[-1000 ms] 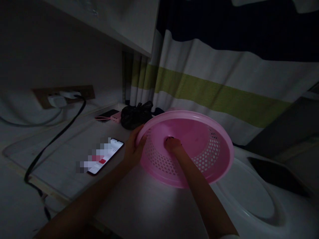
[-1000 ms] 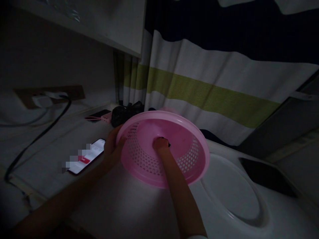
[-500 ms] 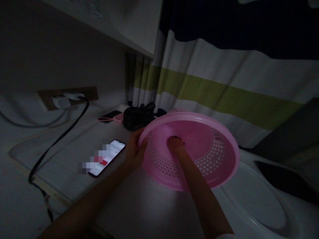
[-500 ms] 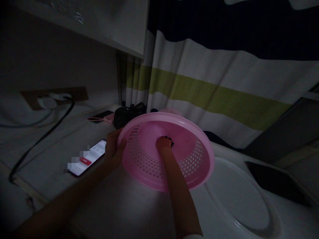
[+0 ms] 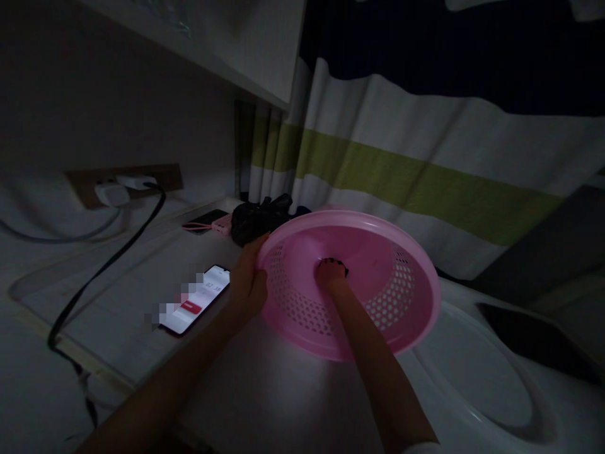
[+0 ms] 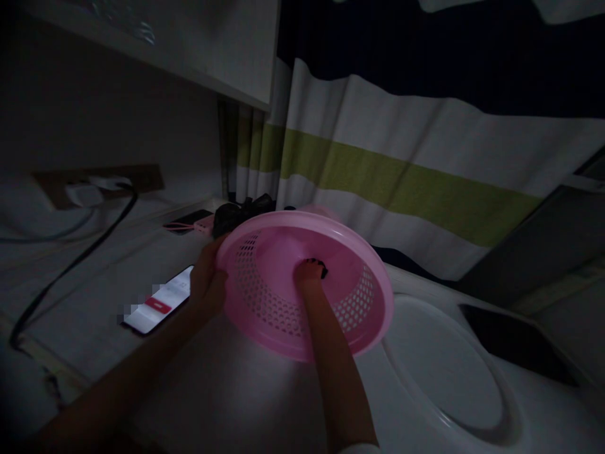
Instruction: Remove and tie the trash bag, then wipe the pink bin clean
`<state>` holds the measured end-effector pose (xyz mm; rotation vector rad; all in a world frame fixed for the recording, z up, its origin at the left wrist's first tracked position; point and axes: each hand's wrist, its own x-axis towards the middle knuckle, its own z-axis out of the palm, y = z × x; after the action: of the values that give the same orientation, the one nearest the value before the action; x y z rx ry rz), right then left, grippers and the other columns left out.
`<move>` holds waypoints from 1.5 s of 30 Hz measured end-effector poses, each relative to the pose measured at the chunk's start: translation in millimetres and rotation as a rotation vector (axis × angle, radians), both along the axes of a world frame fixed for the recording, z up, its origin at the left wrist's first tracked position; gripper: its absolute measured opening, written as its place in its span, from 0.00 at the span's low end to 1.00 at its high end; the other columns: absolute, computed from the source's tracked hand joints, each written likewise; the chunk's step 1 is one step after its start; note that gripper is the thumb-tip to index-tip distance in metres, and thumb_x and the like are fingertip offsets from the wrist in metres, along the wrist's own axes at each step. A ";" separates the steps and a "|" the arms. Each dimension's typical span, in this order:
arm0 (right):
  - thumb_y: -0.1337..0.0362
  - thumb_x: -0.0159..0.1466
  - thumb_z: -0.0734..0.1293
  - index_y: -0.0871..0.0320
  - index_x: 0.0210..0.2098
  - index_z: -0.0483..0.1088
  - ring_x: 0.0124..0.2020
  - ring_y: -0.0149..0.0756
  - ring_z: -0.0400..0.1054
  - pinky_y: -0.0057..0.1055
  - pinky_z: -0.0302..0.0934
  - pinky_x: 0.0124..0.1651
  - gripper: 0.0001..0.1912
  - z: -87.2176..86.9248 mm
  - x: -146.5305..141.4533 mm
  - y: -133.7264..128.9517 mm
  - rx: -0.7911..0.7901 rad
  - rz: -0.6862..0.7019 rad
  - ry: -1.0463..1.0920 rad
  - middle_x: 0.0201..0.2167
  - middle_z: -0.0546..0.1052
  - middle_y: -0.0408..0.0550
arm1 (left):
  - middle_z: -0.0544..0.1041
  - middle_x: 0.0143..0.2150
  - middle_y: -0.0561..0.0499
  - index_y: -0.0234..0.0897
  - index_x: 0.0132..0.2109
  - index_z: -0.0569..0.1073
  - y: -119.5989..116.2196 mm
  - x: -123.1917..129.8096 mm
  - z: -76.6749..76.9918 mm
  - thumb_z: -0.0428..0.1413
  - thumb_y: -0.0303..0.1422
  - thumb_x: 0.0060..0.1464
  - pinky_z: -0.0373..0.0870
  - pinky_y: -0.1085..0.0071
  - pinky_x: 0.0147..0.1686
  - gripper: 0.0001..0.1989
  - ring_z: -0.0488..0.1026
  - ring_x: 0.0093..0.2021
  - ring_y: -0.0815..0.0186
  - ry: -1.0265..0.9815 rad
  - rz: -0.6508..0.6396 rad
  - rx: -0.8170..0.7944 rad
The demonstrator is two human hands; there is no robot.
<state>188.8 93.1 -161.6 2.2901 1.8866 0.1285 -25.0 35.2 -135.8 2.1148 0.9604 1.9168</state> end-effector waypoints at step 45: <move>0.62 0.67 0.50 0.63 0.55 0.61 0.52 0.41 0.64 0.38 0.60 0.49 0.21 10.8 -6.8 -30.3 -0.066 0.128 0.071 0.52 0.69 0.60 | 0.68 0.55 0.43 0.38 0.59 0.59 -17.6 14.4 -0.4 0.45 0.39 0.60 0.67 0.61 0.50 0.22 0.68 0.53 0.59 -0.058 0.003 -0.131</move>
<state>182.0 62.8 -150.8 2.1582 2.0409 0.0017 -10.6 17.6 -136.2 1.9762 1.0476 1.8507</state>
